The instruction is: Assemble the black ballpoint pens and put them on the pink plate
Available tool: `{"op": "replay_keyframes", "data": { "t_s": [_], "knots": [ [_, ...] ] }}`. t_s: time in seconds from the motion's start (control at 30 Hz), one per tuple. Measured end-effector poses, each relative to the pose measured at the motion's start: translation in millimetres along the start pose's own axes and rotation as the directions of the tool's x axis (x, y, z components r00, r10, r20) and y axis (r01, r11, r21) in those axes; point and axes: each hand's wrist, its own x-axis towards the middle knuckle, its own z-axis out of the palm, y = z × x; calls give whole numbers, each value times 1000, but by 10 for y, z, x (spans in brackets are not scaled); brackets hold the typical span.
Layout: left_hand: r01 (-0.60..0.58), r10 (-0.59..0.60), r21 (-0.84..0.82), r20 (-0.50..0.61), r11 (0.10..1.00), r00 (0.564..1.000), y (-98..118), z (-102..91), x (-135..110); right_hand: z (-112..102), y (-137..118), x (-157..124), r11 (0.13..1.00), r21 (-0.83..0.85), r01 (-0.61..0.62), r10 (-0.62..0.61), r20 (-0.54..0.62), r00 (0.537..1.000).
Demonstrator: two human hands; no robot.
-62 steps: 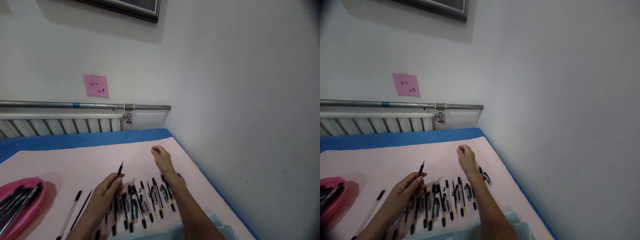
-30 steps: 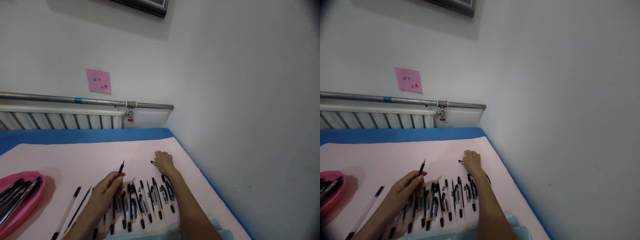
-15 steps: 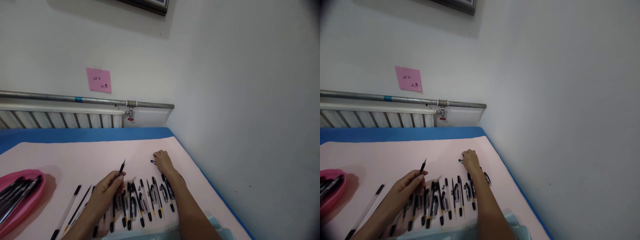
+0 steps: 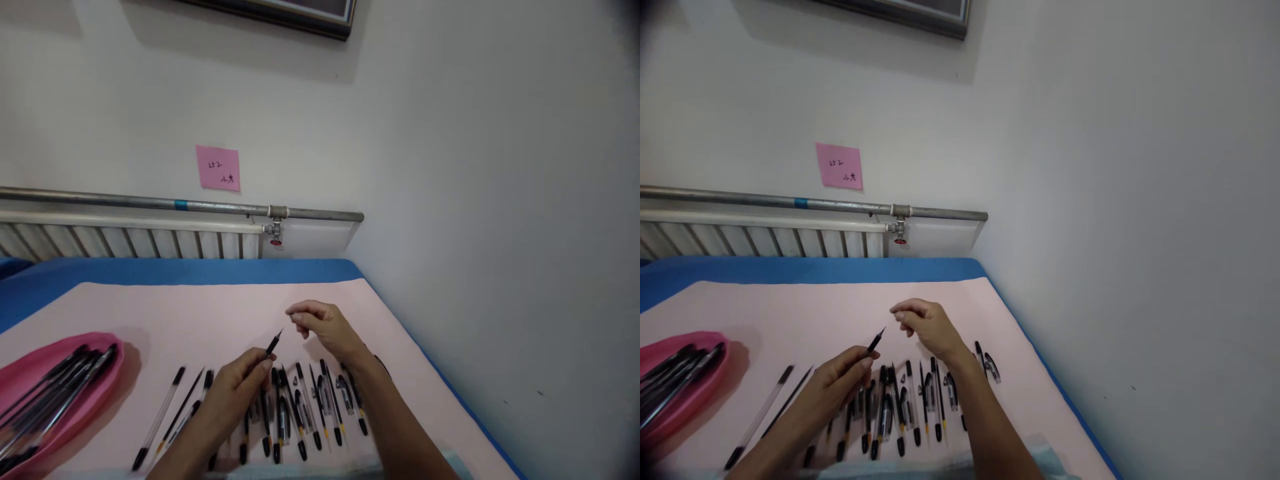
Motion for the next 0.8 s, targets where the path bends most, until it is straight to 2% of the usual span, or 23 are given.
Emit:
{"op": "replay_keyframes", "data": {
  "t_s": [0.07, 0.2, 0.33, 0.47, 0.8],
  "knots": [
    [-3, 3, 19, 3, 1000, 1000, 9, -9, -2, 74, -106, -36, 995, 98, -13, 7, 67, 998],
    [-14, 13, 46, 7, 999, 1000, 31, -20, -8, 123, -134, -76, 994, 106, -25, 14, 107, 994],
    [-30, 29, 70, 5, 997, 1000, 57, -26, -19, 143, -127, -71, 994, 104, -46, 36, 97, 995],
    [-44, 43, 102, 14, 994, 999, 91, -33, -22, 171, -130, -64, 978, 193, -76, 65, 61, 996],
    [-11, 11, 54, -7, 999, 1000, 152, -59, -36, 313, -38, -49, 867, 461, -192, 149, 128, 981]
  ]
}}
